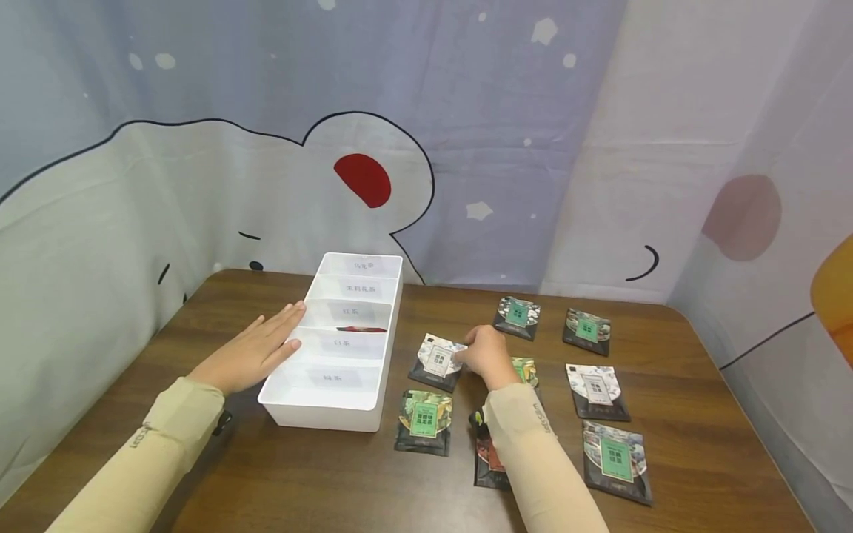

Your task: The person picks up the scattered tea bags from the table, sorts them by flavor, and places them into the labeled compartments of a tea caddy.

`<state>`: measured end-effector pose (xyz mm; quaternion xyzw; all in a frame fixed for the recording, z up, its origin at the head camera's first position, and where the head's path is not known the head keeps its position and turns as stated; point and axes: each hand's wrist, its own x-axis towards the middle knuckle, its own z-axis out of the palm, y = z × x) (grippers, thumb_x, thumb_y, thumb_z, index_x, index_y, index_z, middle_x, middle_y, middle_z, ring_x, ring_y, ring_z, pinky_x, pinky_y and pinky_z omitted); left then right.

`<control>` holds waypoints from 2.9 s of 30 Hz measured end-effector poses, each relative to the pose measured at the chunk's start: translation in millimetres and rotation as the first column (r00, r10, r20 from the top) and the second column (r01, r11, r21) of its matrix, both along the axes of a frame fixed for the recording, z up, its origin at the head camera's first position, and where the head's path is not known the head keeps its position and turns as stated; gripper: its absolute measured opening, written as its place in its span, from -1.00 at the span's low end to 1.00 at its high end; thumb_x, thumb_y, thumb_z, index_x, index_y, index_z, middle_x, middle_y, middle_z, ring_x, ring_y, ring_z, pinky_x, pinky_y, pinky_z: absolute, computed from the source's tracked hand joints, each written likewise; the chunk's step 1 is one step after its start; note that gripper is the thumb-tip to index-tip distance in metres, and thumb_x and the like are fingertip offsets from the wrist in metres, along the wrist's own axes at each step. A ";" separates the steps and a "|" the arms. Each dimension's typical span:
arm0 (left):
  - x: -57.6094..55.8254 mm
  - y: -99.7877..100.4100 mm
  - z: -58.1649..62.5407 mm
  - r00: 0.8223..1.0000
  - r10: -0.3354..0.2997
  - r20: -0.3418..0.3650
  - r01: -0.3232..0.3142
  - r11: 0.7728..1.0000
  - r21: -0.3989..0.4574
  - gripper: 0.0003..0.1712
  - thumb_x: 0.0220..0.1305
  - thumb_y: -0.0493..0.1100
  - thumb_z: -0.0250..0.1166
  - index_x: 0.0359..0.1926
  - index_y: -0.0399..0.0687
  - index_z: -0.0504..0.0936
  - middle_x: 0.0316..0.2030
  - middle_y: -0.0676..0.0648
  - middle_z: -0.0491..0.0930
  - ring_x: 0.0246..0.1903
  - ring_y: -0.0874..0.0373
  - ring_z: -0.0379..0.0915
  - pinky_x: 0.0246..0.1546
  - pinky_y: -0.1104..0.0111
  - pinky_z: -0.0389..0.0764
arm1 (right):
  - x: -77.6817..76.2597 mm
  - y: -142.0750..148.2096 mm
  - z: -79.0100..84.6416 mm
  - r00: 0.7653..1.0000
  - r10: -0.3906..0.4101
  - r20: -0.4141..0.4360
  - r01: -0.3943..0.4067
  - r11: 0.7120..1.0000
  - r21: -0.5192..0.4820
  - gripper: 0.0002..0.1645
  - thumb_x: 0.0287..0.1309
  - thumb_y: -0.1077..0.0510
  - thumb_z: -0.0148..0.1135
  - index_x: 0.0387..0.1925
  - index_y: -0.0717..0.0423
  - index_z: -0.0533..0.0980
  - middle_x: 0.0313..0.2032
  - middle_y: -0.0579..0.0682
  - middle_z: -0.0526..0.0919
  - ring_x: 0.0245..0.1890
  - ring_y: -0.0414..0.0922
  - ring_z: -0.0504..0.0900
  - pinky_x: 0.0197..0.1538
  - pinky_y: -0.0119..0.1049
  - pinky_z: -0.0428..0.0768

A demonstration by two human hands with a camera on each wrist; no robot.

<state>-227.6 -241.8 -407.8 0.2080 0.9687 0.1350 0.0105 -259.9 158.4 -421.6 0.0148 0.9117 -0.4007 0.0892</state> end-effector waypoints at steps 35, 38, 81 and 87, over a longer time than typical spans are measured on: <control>-3.0 -1.7 -2.2 1.000 -0.003 -0.002 0.003 1.000 -0.006 -0.19 0.61 0.25 -0.25 0.63 -0.10 -0.12 0.61 -0.11 -0.13 0.57 -0.11 -0.17 0.51 -0.15 -0.09 | -2.9 -10.0 -4.7 0.986 -0.145 0.081 0.166 0.857 -0.487 -0.70 0.37 0.38 0.13 0.07 0.51 0.48 -0.19 0.26 0.66 -0.42 -0.12 0.69 -0.24 -0.28 0.76; -2.5 -1.9 -1.9 1.000 -0.006 -0.006 0.006 1.000 -0.007 -0.19 0.61 0.24 -0.24 0.62 -0.11 -0.12 0.61 -0.11 -0.13 0.57 -0.12 -0.17 0.51 -0.15 -0.08 | -1.8 -10.7 -5.0 0.984 -0.163 0.072 0.177 0.842 -0.509 -0.69 0.37 0.39 0.14 0.09 0.49 0.51 -0.14 0.30 0.69 -0.41 -0.13 0.71 -0.23 -0.28 0.76; 1.6 -1.3 -1.6 1.000 0.015 0.015 -0.015 1.000 -0.006 -0.18 0.61 0.26 -0.26 0.63 -0.09 -0.14 0.61 -0.09 -0.15 0.57 -0.11 -0.19 0.52 -0.14 -0.11 | 16.4 -21.1 30.6 0.952 -0.216 -0.217 0.034 0.779 -0.627 -0.76 0.35 0.23 0.29 -0.01 0.25 0.62 -0.10 0.14 0.73 -0.22 -0.15 0.72 -0.02 -0.11 0.73; 0.9 -1.4 -1.6 1.000 0.011 0.004 -0.011 1.000 -0.005 -0.19 0.61 0.26 -0.26 0.63 -0.08 -0.14 0.61 -0.10 -0.14 0.58 -0.09 -0.20 0.52 -0.14 -0.10 | 17.9 -27.2 38.9 0.941 -0.236 -0.243 0.028 0.769 -0.638 -0.76 0.35 0.24 0.29 0.00 0.25 0.63 -0.09 0.15 0.74 -0.27 -0.18 0.72 -0.10 -0.24 0.74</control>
